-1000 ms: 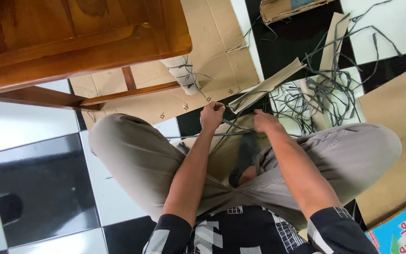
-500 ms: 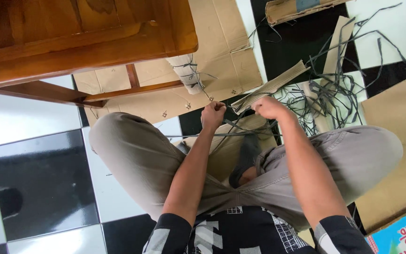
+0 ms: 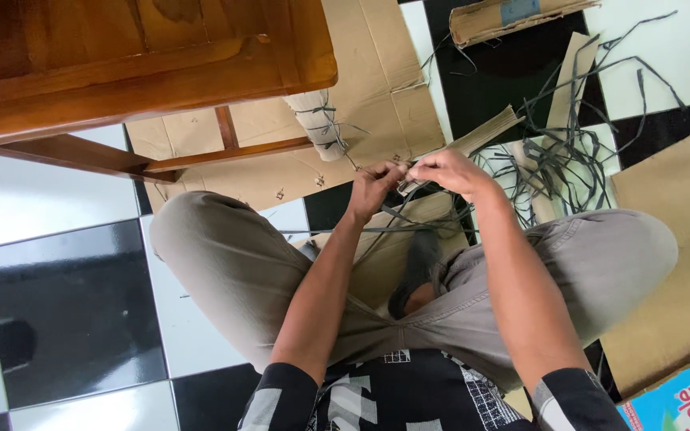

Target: Wrapping a wooden furniture leg with cardboard and securing it with string

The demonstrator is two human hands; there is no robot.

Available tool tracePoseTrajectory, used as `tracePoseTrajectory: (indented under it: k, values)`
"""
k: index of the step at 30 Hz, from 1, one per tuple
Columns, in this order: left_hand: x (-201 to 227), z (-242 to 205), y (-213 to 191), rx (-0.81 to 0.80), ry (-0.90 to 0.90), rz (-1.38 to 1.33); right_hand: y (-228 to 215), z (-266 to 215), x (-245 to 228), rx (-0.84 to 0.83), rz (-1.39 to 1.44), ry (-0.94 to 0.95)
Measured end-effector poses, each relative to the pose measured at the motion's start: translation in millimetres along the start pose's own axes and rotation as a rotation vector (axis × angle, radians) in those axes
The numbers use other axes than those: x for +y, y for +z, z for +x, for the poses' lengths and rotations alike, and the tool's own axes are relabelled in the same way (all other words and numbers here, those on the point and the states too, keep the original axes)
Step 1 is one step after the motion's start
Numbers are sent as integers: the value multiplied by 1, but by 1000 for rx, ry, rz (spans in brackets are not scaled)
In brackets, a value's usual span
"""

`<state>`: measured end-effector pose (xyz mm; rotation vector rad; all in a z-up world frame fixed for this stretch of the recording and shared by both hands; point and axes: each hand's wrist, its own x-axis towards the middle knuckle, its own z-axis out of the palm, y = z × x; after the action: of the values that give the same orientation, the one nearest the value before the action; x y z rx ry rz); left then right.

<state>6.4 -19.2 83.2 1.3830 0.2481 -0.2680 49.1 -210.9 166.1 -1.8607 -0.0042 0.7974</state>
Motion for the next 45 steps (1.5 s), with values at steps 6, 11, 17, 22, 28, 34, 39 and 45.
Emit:
tracePoseTrajectory:
  k: [6,11,17,22,28,34,39,45]
  values:
    - [10,2,-14,276,-48,-227,15,1,-5,-53,371,-7]
    - [9,7,-37,482,17,-362,9,5,-5,-99,328,34]
    - [5,15,-60,761,63,-482,-4,10,12,-8,109,87]
    - [-2,16,-74,900,56,-477,-29,52,80,132,-437,203]
    - [-46,20,-67,763,-153,317,-10,51,77,258,-843,228]
    - [-56,4,-31,276,-256,409,66,32,-1,68,-406,-12]
    - [-37,-3,-50,404,-303,307,85,48,19,36,-153,134]
    - [-79,18,-80,589,-270,50,76,77,33,14,-173,171]
